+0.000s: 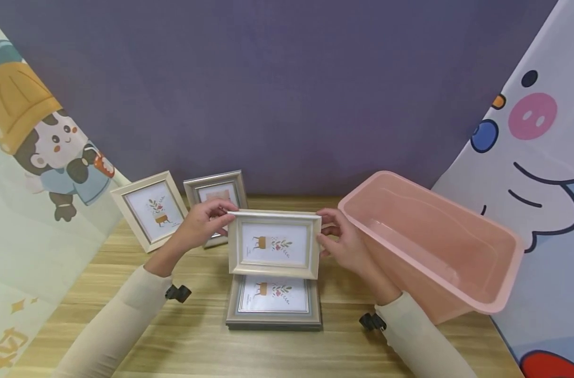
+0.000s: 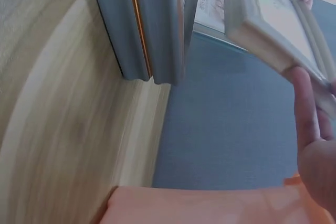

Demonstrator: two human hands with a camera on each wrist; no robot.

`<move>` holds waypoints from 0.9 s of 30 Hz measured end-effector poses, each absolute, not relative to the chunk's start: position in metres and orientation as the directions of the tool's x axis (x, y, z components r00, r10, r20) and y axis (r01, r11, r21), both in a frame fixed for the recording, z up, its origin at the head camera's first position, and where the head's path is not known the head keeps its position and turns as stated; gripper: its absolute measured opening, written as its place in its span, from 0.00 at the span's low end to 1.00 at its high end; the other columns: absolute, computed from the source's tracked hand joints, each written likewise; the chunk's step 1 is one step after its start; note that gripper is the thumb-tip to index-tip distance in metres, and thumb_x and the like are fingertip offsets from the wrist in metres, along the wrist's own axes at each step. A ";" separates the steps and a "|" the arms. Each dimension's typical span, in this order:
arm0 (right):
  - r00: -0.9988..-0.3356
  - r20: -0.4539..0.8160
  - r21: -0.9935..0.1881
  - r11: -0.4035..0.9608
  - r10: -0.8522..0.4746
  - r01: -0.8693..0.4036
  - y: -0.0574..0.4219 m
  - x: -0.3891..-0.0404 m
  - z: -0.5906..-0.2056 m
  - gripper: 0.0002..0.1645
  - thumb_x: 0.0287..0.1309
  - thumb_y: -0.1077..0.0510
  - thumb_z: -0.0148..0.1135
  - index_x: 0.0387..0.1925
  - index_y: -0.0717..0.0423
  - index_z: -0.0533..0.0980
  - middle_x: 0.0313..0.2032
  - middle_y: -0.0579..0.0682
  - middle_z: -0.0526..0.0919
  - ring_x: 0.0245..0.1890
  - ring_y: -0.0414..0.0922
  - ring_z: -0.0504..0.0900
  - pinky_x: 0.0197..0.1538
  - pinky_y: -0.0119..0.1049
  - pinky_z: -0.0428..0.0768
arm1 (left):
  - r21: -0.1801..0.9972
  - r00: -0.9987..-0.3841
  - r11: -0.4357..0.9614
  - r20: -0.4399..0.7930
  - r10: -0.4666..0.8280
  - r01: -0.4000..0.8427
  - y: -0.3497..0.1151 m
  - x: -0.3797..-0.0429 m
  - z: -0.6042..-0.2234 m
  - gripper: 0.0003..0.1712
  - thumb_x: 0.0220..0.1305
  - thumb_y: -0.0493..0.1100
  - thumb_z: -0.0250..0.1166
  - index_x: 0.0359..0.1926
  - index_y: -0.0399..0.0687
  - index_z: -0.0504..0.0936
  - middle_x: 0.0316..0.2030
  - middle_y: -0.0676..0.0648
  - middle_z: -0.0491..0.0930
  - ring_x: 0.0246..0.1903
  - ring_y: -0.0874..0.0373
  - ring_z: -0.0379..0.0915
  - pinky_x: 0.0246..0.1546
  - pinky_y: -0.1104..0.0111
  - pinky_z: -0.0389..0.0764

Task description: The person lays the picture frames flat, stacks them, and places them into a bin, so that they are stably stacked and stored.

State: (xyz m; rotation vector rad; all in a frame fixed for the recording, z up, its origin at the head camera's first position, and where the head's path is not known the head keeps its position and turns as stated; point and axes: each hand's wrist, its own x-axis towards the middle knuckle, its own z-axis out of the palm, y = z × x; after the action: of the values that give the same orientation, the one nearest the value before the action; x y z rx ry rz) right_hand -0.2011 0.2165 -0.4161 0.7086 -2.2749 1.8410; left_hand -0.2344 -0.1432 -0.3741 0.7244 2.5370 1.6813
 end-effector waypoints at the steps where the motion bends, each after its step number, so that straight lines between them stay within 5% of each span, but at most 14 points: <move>1: -0.889 0.362 -0.899 0.147 -0.281 -0.413 0.216 -0.201 -0.416 0.30 0.62 0.76 0.59 0.64 0.64 0.65 0.46 0.52 0.76 0.36 0.39 0.83 0.22 0.50 0.86 | 0.881 -0.899 0.318 0.220 0.379 0.350 -0.144 -0.234 -0.375 0.11 0.71 0.38 0.65 0.51 0.39 0.83 0.43 0.37 0.83 0.33 0.57 0.82 0.31 0.57 0.90; 6: -0.905 0.300 -0.925 0.141 -0.303 -0.353 0.215 -0.200 -0.421 0.28 0.65 0.74 0.58 0.65 0.67 0.64 0.45 0.60 0.76 0.31 0.38 0.84 0.20 0.48 0.85 | 0.905 -0.920 0.352 0.097 0.380 0.241 -0.146 -0.233 -0.383 0.12 0.72 0.43 0.63 0.52 0.45 0.83 0.44 0.40 0.82 0.32 0.52 0.82 0.32 0.53 0.90; 13: -0.942 0.146 -0.956 0.202 -0.301 -0.212 0.212 -0.202 -0.430 0.22 0.70 0.67 0.58 0.62 0.65 0.66 0.41 0.58 0.77 0.24 0.41 0.81 0.23 0.59 0.84 | 0.921 -0.917 0.368 -0.032 0.398 0.128 -0.147 -0.231 -0.401 0.12 0.74 0.44 0.61 0.53 0.46 0.82 0.52 0.39 0.79 0.41 0.52 0.82 0.34 0.51 0.90; 20: -0.954 0.025 -0.954 0.279 -0.297 -0.112 0.209 -0.202 -0.442 0.21 0.72 0.63 0.57 0.61 0.65 0.66 0.42 0.64 0.77 0.24 0.45 0.80 0.24 0.59 0.84 | 0.924 -0.910 0.373 -0.079 0.407 0.087 -0.147 -0.230 -0.415 0.11 0.75 0.42 0.60 0.51 0.43 0.82 0.49 0.40 0.80 0.41 0.53 0.77 0.35 0.46 0.89; 27: -0.953 -0.060 -0.951 0.308 -0.297 -0.036 0.205 -0.199 -0.449 0.21 0.73 0.61 0.57 0.62 0.61 0.66 0.40 0.59 0.78 0.28 0.49 0.79 0.26 0.60 0.85 | 0.917 -0.913 0.399 -0.166 0.373 -0.004 -0.146 -0.226 -0.425 0.12 0.74 0.42 0.61 0.52 0.42 0.82 0.54 0.40 0.79 0.39 0.53 0.78 0.33 0.52 0.90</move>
State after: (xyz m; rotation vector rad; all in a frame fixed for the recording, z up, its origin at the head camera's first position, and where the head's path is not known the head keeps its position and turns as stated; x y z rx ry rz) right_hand -0.1992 0.2054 -0.4489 0.3515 -2.7143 1.9619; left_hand -0.2259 -0.1460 -0.4254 0.3199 2.3166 1.5188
